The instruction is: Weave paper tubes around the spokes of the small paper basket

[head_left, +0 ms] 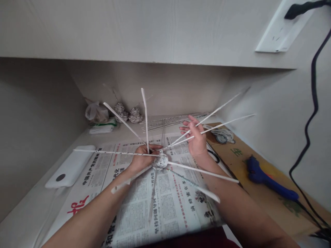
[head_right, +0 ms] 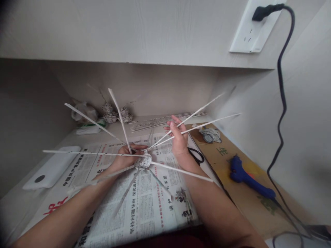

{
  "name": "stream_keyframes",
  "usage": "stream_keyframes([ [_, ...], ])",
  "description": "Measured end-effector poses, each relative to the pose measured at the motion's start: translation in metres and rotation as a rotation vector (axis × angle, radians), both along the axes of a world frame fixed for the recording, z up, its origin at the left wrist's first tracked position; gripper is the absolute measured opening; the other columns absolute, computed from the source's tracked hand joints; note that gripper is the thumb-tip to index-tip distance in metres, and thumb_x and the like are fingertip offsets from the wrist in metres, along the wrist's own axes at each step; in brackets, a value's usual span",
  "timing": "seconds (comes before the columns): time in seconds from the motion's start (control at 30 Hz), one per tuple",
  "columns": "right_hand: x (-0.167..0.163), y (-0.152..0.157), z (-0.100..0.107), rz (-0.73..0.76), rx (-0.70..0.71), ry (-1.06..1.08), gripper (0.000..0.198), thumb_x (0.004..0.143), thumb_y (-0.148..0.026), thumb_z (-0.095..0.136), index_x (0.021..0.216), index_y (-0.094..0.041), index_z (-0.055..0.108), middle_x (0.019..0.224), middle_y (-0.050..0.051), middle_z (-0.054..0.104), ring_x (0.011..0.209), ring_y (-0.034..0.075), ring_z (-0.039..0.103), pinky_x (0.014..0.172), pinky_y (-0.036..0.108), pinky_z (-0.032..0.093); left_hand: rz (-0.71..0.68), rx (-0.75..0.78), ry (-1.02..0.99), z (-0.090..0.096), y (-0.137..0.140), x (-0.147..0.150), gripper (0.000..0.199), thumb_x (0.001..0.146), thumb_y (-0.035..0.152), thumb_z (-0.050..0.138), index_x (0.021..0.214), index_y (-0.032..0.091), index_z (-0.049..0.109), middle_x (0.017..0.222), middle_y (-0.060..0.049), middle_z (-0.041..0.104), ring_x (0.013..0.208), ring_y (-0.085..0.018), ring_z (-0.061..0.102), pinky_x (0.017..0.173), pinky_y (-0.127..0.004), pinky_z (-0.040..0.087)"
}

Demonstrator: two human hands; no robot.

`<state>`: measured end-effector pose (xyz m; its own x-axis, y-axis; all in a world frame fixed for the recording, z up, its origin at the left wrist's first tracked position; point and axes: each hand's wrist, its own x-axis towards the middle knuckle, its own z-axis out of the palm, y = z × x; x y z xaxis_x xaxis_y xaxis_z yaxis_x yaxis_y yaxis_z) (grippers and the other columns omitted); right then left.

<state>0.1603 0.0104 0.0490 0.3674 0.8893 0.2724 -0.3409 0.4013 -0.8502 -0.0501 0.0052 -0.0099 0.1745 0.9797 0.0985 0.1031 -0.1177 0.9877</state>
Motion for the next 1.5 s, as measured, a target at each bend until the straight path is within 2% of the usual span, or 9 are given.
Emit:
stream_keyframes([
  [0.2,-0.008,0.0,-0.014,0.201,-0.334,-0.226,0.05,0.073,-0.061,0.078,0.102,-0.021,0.069,0.092,0.004,0.073,0.065,0.014,0.066,0.048,0.023,0.047,0.116,0.032,-0.062,-0.001,0.006,-0.001,0.028,0.061,0.029,0.085,0.084,0.014,0.078,0.08,-0.011,0.078,0.062,-0.019,0.068,0.057,-0.028,0.051],
  [0.33,-0.02,-0.008,-0.028,0.455,-0.532,-0.517,0.052,0.073,-0.067,0.075,0.08,-0.016,0.072,0.065,0.004,0.069,0.045,0.014,0.057,0.037,0.024,0.038,0.169,0.072,-0.058,0.007,0.001,0.001,0.022,0.063,0.03,0.084,0.075,0.015,0.073,0.07,-0.007,0.074,0.055,-0.015,0.063,0.052,-0.026,0.049],
  [0.47,-0.032,-0.015,-0.037,0.567,-0.492,-0.447,0.042,0.064,-0.052,0.086,0.077,-0.014,0.075,0.054,0.0,0.065,0.041,0.011,0.05,0.04,0.024,0.036,0.186,0.093,-0.03,0.008,0.001,0.001,0.021,0.063,0.03,0.084,0.074,0.016,0.073,0.065,-0.004,0.072,0.054,-0.014,0.062,0.051,-0.024,0.048],
  [0.6,-0.038,-0.014,-0.038,0.57,-0.492,-0.211,0.04,0.056,-0.044,0.09,0.077,-0.014,0.074,0.059,0.001,0.069,0.049,0.014,0.059,0.049,0.026,0.047,0.171,0.104,-0.028,0.001,0.006,-0.002,0.023,0.066,0.034,0.085,0.078,0.016,0.076,0.071,-0.006,0.075,0.059,-0.017,0.065,0.054,-0.026,0.05],
  [0.7,-0.039,-0.014,-0.035,0.536,-0.516,-0.141,0.037,0.052,-0.037,0.092,0.074,-0.014,0.073,0.063,0.002,0.072,0.054,0.016,0.064,0.054,0.029,0.051,0.146,0.12,-0.04,0.002,0.006,-0.003,0.022,0.066,0.034,0.085,0.077,0.017,0.076,0.073,-0.009,0.076,0.062,-0.019,0.067,0.056,-0.029,0.052],
  [1.0,-0.05,-0.02,-0.032,0.483,-0.57,-0.099,0.011,0.057,-0.022,0.078,0.062,-0.015,0.071,0.054,0.002,0.067,0.048,0.015,0.06,0.048,0.026,0.046,0.065,0.247,0.075,0.018,-0.008,-0.005,0.016,0.07,0.031,0.081,0.079,0.018,0.079,0.081,-0.009,0.078,0.076,-0.023,0.07,0.07,-0.032,0.055],
  [1.17,-0.051,-0.02,-0.031,0.46,-0.559,-0.095,0.005,0.055,-0.019,0.075,0.057,-0.017,0.071,0.054,0.0,0.068,0.05,0.016,0.061,0.048,0.026,0.047,0.059,0.335,0.116,0.023,-0.01,-0.005,0.012,0.07,0.028,0.08,0.077,0.019,0.08,0.08,-0.007,0.076,0.075,-0.022,0.07,0.073,-0.032,0.054],
  [1.37,-0.047,-0.018,-0.032,0.498,-0.586,-0.106,0.013,0.054,-0.022,0.081,0.057,-0.016,0.07,0.053,0.001,0.068,0.049,0.016,0.061,0.05,0.027,0.051,0.053,0.377,0.131,0.03,-0.012,-0.005,0.011,0.069,0.028,0.081,0.076,0.019,0.081,0.078,-0.009,0.076,0.075,-0.023,0.07,0.075,-0.033,0.054],
  [1.5,-0.044,-0.02,-0.028,0.498,-0.533,-0.172,0.018,0.059,-0.03,0.082,0.063,-0.016,0.071,0.054,0.0,0.067,0.047,0.015,0.059,0.048,0.026,0.048,0.07,0.361,0.098,0.029,-0.011,-0.005,0.012,0.07,0.029,0.082,0.077,0.019,0.081,0.079,-0.009,0.076,0.075,-0.022,0.069,0.075,-0.033,0.054],
])
